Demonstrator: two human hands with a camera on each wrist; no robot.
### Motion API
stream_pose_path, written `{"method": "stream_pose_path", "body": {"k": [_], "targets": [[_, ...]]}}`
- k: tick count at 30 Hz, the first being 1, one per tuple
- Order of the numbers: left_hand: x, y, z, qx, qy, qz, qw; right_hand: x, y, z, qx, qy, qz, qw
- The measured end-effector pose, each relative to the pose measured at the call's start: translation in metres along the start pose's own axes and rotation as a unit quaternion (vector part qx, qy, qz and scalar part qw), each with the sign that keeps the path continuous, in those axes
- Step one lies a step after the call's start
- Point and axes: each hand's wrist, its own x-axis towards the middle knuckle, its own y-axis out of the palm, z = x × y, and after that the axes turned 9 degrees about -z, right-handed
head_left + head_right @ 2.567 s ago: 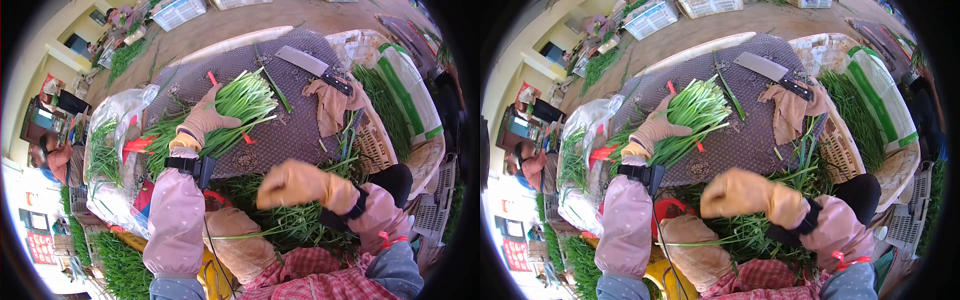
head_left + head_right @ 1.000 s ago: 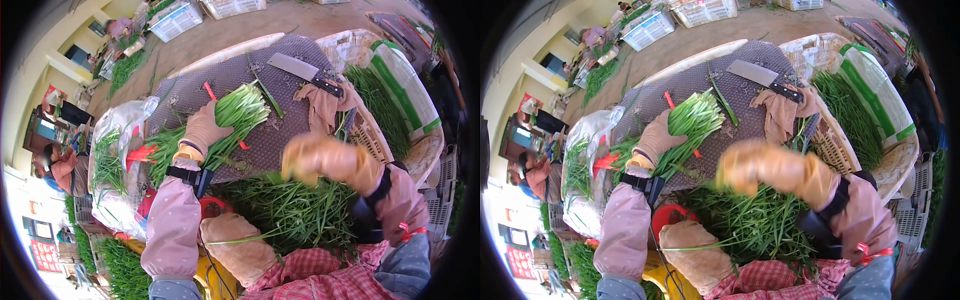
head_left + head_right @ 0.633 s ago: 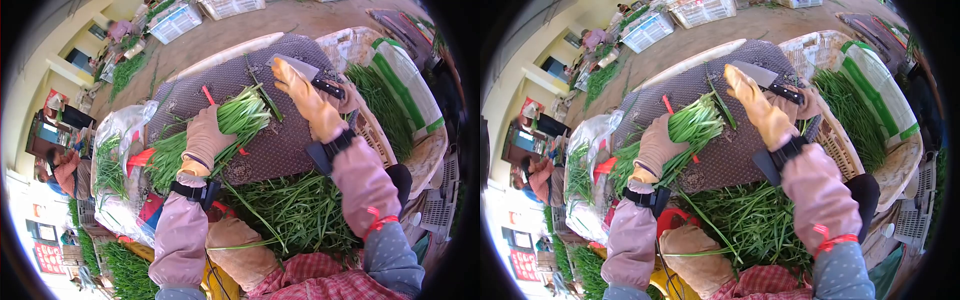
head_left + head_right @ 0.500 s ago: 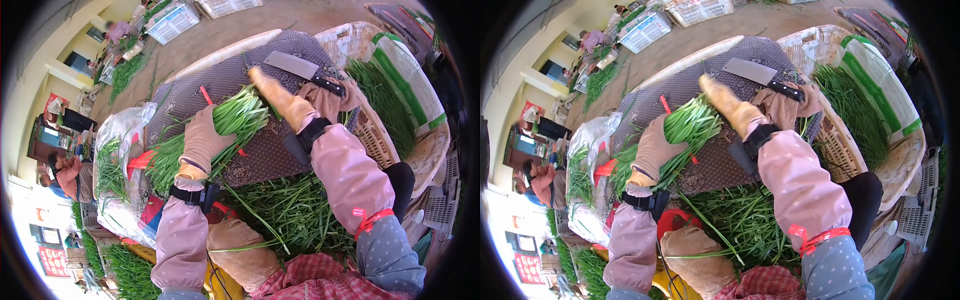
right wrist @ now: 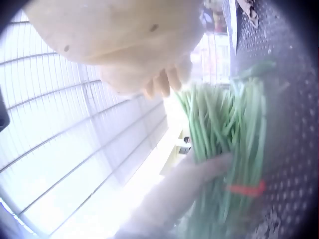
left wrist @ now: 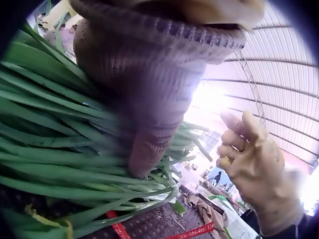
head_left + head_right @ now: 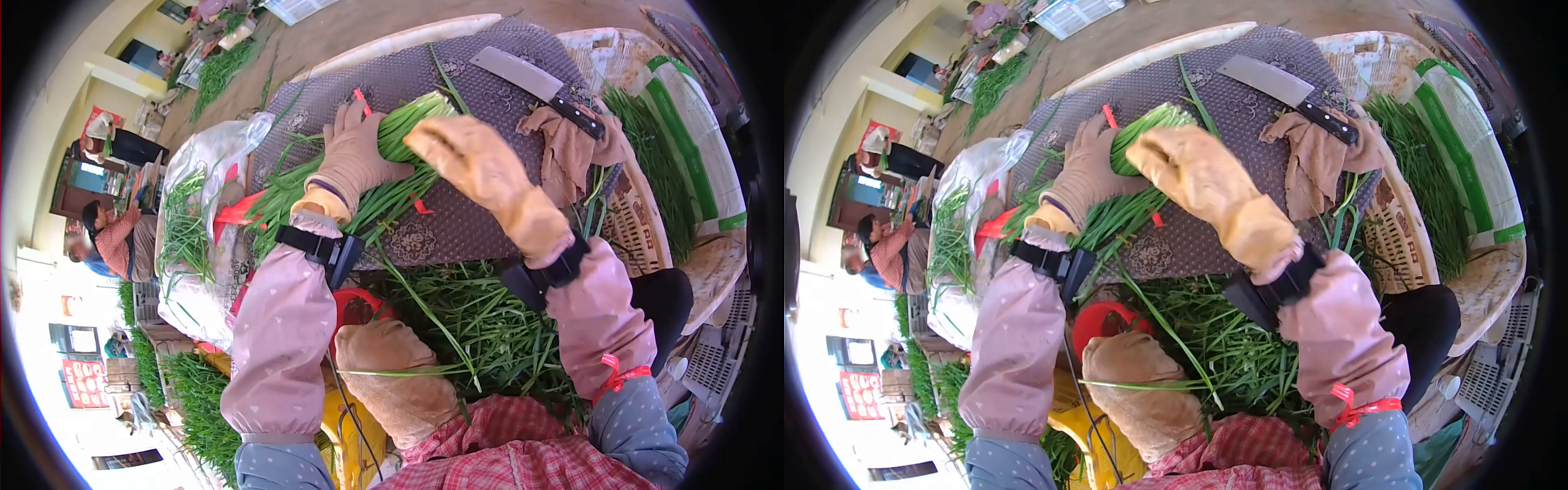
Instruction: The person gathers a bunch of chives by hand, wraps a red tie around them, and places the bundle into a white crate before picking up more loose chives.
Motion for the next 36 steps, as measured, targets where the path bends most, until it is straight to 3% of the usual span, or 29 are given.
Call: {"method": "stream_pose_path", "body": {"k": [1, 2, 3, 5, 6, 7, 9, 10, 12, 13, 15, 16, 18, 20, 21, 23, 25, 26, 27, 30, 32, 36], "targets": [[-0.002, 0.002, -0.001, 0.045, 0.027, -0.025, 0.998, -0.002, 0.013, -0.012, 0.049, 0.046, 0.053, 0.996], [-0.004, 0.004, 0.000, 0.032, 0.039, -0.022, 0.998, 0.000, 0.020, -0.022, 0.128, 0.042, 0.050, 0.990], [-0.001, 0.005, 0.002, 0.032, 0.038, -0.024, 0.998, -0.005, 0.022, -0.030, 0.127, 0.040, 0.050, 0.990], [0.003, 0.005, 0.001, -0.034, -0.032, 0.097, 0.994, -0.012, 0.013, -0.002, 0.031, -0.027, -0.003, 0.999], [-0.001, 0.006, 0.002, -0.050, -0.024, 0.073, 0.996, -0.018, 0.012, 0.011, 0.000, -0.062, 0.001, 0.998], [-0.002, 0.006, 0.003, -0.051, -0.028, 0.070, 0.996, -0.031, 0.016, 0.022, -0.007, -0.038, 0.044, 0.998], [-0.001, 0.007, 0.004, -0.098, -0.038, 0.089, 0.990, -0.051, 0.034, 0.041, -0.202, -0.047, 0.104, 0.973], [0.000, 0.008, 0.006, -0.100, -0.034, 0.091, 0.990, -0.056, 0.049, 0.041, -0.202, -0.045, 0.102, 0.973], [0.000, 0.012, 0.006, -0.104, -0.035, 0.086, 0.990, -0.065, 0.081, 0.035, -0.323, 0.020, 0.140, 0.936], [-0.002, 0.012, 0.006, -0.112, -0.040, 0.079, 0.990, -0.066, 0.088, 0.038, -0.322, 0.020, 0.140, 0.936], [-0.003, 0.015, 0.005, -0.106, -0.040, 0.070, 0.991, -0.068, 0.099, 0.041, -0.342, 0.005, 0.250, 0.906], [-0.003, 0.016, 0.005, -0.101, -0.039, 0.063, 0.992, -0.075, 0.091, 0.051, -0.326, -0.057, 0.211, 0.920], [-0.004, 0.018, 0.006, -0.101, -0.037, 0.049, 0.993, -0.089, 0.059, 0.081, -0.247, -0.068, 0.249, 0.934], [-0.005, 0.020, 0.008, -0.103, -0.033, 0.036, 0.994, -0.114, 0.020, 0.081, 0.010, -0.014, 0.324, 0.946], [-0.003, 0.019, 0.010, -0.123, -0.031, 0.051, 0.991, -0.114, 0.000, 0.075, 0.120, 0.030, 0.454, 0.882], [0.000, 0.016, 0.013, -0.144, -0.025, 0.064, 0.987, -0.112, -0.033, 0.080, -0.145, -0.009, 0.542, 0.827], [-0.006, 0.016, 0.014, -0.180, -0.016, 0.068, 0.981, -0.105, -0.022, 0.079, -0.240, 0.040, 0.299, 0.923], [-0.007, 0.016, 0.012, -0.180, -0.014, 0.066, 0.981, -0.097, -0.015, 0.068, -0.262, 0.039, 0.198, 0.944], [-0.011, 0.016, 0.011, -0.159, 0.000, 0.056, 0.986, -0.085, -0.006, 0.064, -0.329, 0.038, 0.154, 0.931], [-0.027, 0.008, 0.003, -0.104, 0.029, 0.048, 0.993, -0.083, 0.025, 0.022, -0.297, 0.053, 0.146, 0.942], [-0.032, 0.006, -0.002, -0.067, 0.041, 0.058, 0.995, -0.079, 0.036, -0.007, -0.218, -0.035, 0.120, 0.968], [-0.042, -0.005, -0.016, -0.027, 0.010, 0.067, 0.997, -0.052, 0.020, -0.006, -0.199, -0.068, 0.047, 0.976]]}}
